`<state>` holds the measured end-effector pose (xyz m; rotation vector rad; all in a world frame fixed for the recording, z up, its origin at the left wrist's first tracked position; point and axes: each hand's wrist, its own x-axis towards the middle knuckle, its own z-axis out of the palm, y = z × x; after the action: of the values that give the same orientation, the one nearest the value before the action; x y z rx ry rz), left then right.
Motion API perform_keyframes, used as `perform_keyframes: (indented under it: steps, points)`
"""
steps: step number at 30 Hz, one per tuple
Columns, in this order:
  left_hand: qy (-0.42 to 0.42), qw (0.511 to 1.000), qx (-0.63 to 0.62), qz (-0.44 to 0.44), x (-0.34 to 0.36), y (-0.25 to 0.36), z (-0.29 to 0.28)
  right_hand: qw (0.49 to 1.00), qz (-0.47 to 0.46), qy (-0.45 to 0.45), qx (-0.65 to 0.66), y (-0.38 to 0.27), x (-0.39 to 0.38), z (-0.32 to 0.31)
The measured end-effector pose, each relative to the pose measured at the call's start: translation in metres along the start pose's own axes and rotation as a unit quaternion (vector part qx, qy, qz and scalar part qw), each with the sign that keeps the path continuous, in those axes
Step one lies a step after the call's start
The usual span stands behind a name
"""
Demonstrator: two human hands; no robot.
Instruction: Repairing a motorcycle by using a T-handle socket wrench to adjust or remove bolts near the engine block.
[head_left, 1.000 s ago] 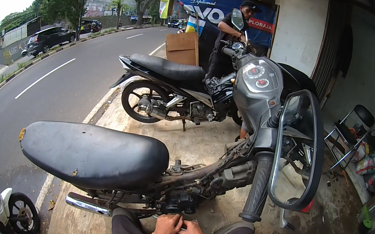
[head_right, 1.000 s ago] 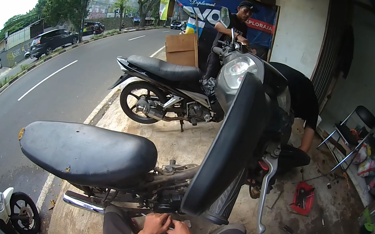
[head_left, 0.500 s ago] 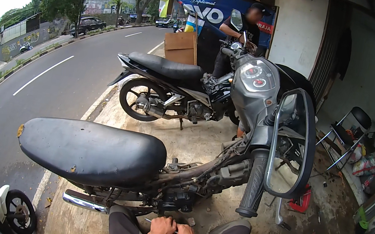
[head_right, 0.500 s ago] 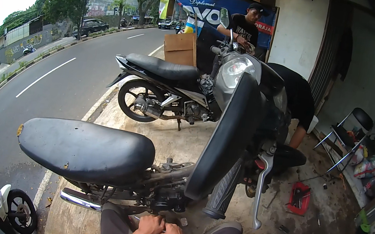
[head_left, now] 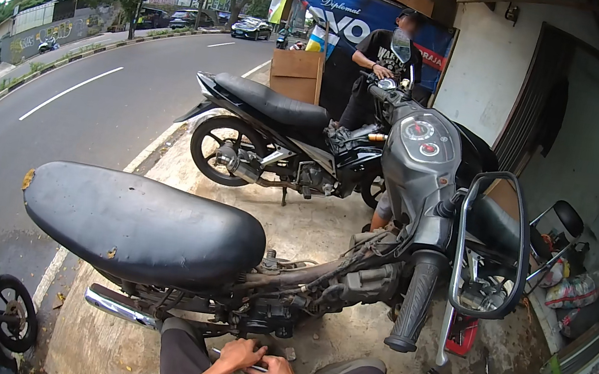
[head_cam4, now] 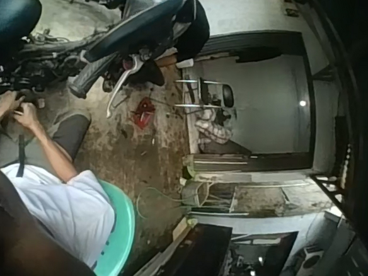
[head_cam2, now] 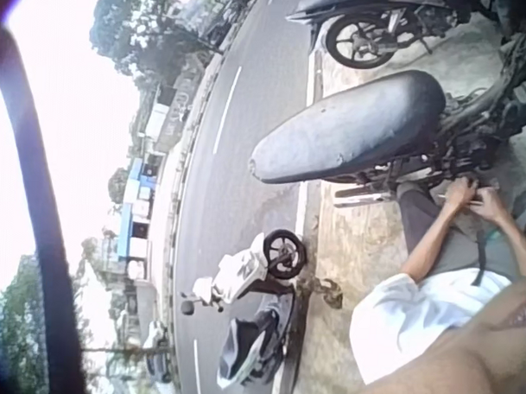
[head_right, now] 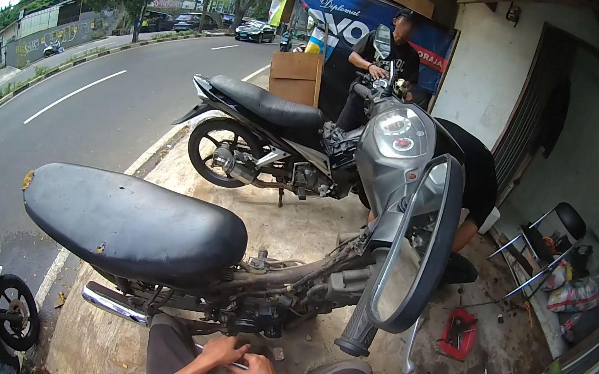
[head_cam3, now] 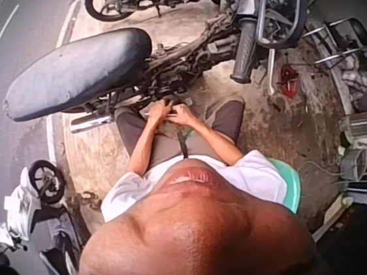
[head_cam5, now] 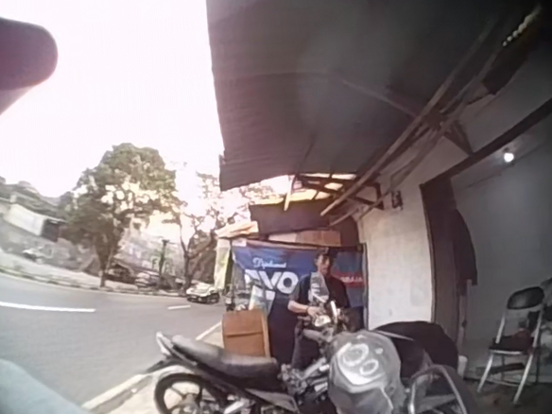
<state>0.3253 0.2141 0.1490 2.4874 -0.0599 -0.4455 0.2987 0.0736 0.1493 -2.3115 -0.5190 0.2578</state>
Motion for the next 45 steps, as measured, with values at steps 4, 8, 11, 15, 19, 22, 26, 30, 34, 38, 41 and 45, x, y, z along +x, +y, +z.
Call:
perform_keyframes:
  steps: [4,8,11,15,19,22,26,30,34,38,41,45]
  points:
    - [0.013,0.999,0.032,-0.007,0.005,-0.006,-0.003,0.999,0.002,0.046,-0.007,0.002,0.002,0.017]
    - [0.033,0.999,0.033,-0.003,0.008,-0.023,-0.001,0.993,-0.036,0.110,0.008,-0.008,0.004,0.028]
    - [0.044,0.997,0.056,-0.016,0.008,-0.028,-0.003,0.996,-0.027,0.090,0.002,-0.010,0.006,0.034]
    - [0.030,0.998,0.055,-0.025,0.009,-0.037,-0.005,0.996,-0.044,0.072,0.023,-0.011,0.008,0.043]
    - [0.048,0.996,0.068,-0.018,0.009,-0.045,-0.005,0.994,-0.076,0.066,0.036,-0.016,0.008,0.052]
    - [0.060,0.996,0.060,-0.007,0.010,-0.053,0.001,0.994,-0.078,0.036,0.072,-0.016,0.006,0.057]
    - [0.071,0.996,0.058,-0.012,0.009,-0.049,-0.002,0.991,-0.079,0.043,0.102,-0.015,0.006,0.061]
    - [0.137,0.990,-0.003,0.016,0.010,-0.046,-0.005,0.991,-0.057,0.023,0.115,-0.018,0.007,0.052]
    - [0.297,0.904,-0.296,0.087,0.013,-0.028,-0.022,0.993,-0.007,-0.003,0.117,-0.010,0.013,0.037]
    - [0.411,0.858,-0.300,0.067,0.026,-0.055,-0.028,0.991,-0.012,0.039,0.125,-0.002,0.018,0.025]
    - [0.332,0.839,-0.429,0.040,0.044,-0.094,-0.008,0.988,0.046,0.045,0.137,-0.002,0.016,0.006]
    - [0.215,0.819,-0.532,-0.015,0.036,-0.061,-0.004,0.979,0.038,0.073,0.187,0.010,0.014,-0.012]
